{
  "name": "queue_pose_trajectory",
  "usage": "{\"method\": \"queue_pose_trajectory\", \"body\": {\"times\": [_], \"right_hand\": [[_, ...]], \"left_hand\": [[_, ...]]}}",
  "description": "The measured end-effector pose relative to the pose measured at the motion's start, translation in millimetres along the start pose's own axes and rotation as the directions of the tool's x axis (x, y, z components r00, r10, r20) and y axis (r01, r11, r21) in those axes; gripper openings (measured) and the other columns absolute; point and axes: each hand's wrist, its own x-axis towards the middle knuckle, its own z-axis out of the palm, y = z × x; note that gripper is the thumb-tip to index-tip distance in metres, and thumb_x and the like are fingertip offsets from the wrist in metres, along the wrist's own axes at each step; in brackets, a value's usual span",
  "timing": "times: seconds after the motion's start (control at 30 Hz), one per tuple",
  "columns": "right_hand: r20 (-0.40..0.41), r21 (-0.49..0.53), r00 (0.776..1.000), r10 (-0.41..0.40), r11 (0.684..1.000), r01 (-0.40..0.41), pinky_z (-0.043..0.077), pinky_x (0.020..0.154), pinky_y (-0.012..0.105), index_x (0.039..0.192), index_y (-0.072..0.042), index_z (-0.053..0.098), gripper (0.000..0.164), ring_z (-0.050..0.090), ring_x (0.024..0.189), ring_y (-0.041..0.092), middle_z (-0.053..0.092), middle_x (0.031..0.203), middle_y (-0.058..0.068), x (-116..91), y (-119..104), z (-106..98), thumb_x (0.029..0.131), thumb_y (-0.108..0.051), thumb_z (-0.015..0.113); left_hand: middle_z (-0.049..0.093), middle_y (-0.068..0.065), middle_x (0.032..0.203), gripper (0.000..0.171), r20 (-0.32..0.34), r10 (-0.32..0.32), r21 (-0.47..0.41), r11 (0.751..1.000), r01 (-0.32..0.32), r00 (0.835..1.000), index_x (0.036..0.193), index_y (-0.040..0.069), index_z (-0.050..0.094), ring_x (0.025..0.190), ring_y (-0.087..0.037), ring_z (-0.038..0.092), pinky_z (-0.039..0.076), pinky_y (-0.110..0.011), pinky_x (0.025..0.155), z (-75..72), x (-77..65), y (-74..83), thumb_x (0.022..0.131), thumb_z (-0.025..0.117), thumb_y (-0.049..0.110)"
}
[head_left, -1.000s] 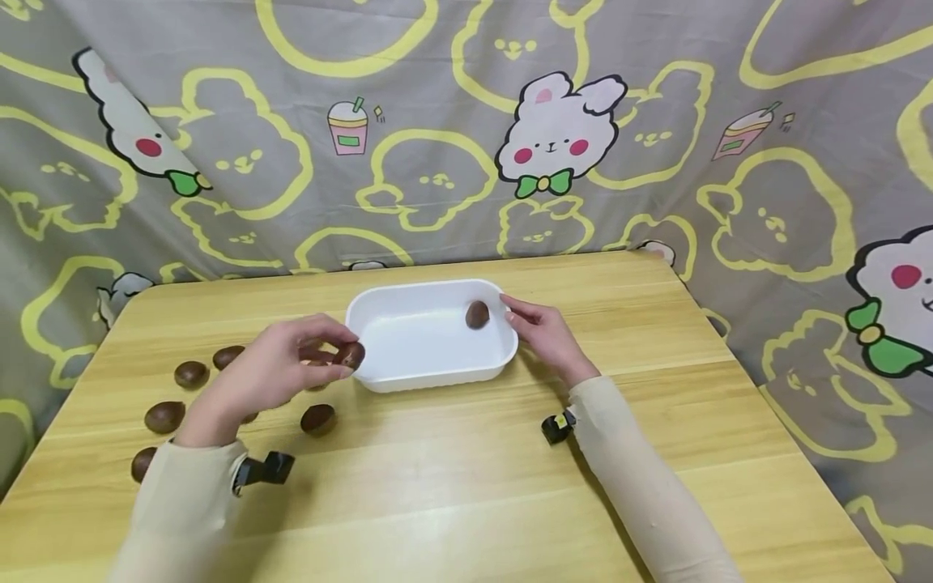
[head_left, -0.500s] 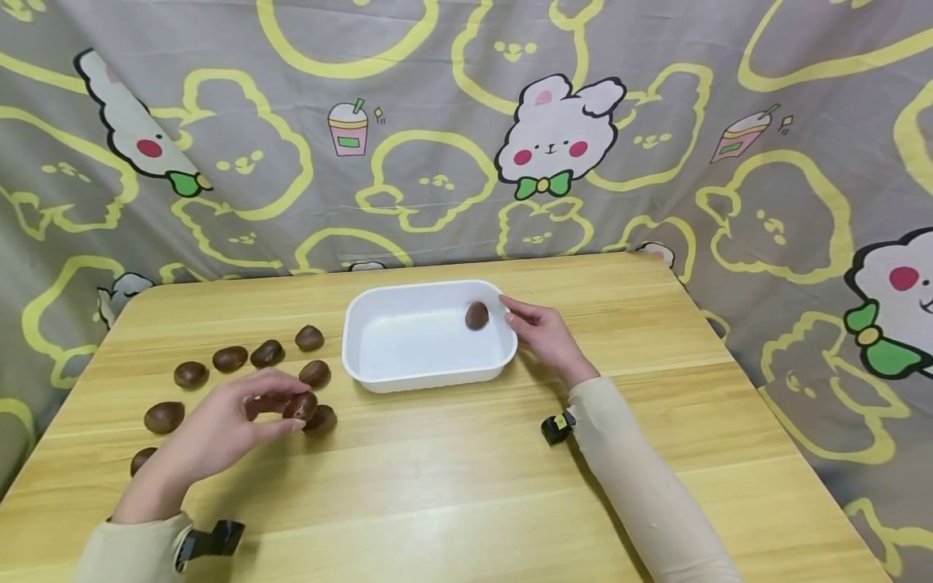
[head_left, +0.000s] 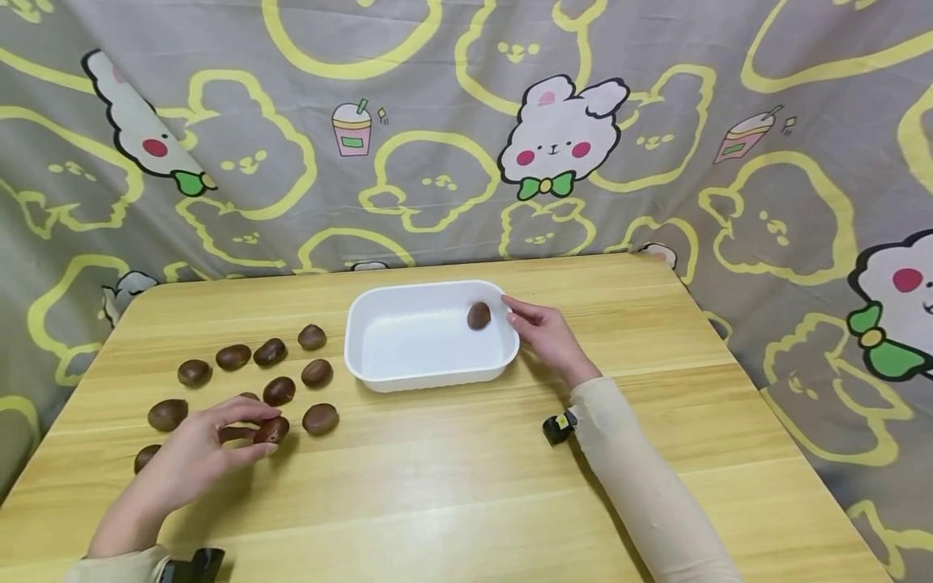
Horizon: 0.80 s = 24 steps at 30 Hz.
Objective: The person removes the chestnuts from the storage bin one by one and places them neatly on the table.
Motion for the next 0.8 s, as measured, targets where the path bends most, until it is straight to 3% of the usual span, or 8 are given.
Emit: {"method": "queue_pose_trajectory", "body": {"times": [0.23, 0.47, 0.8], "right_hand": [[0.007, 0.004, 1.0, -0.001, 1.0, 0.001, 0.048, 0.094, 0.029, 0.139, -0.008, 0.055, 0.039, 0.054, 0.124, 0.024, 0.052, 0.141, 0.013, 0, 0, -1, 0.101, -0.014, 0.058], [0.018, 0.019, 1.0, 0.004, 1.0, -0.005, 0.047, 0.096, 0.03, 0.14, -0.009, 0.054, 0.04, 0.052, 0.126, 0.026, 0.05, 0.142, 0.013, 0, 1, -1, 0.101, -0.017, 0.058], [0.026, 0.039, 1.0, 0.015, 0.999, -0.016, 0.048, 0.096, 0.03, 0.141, -0.007, 0.053, 0.04, 0.051, 0.126, 0.027, 0.048, 0.144, 0.013, 1, 2, -2, 0.101, -0.015, 0.057]], "left_hand": [[0.064, 0.008, 0.102, 0.031, 0.024, 0.006, 0.009, 1.0, -0.006, 1.0, 0.106, 0.015, 0.072, 0.091, -0.009, 0.062, 0.053, -0.025, 0.078, 8.0, 5.9, -4.7, 0.078, 0.085, 0.018], [0.062, 0.001, 0.107, 0.032, 0.094, -0.068, -0.005, 0.998, 0.069, 0.993, 0.108, 0.013, 0.071, 0.094, -0.019, 0.064, 0.054, -0.029, 0.077, 11.8, 10.2, -3.9, 0.08, 0.084, 0.021], [0.061, -0.005, 0.112, 0.034, 0.123, -0.134, 0.064, 0.99, 0.127, 0.983, 0.111, 0.011, 0.07, 0.098, -0.026, 0.062, 0.051, -0.044, 0.08, 14.8, 12.9, -2.4, 0.081, 0.083, 0.023]]}}
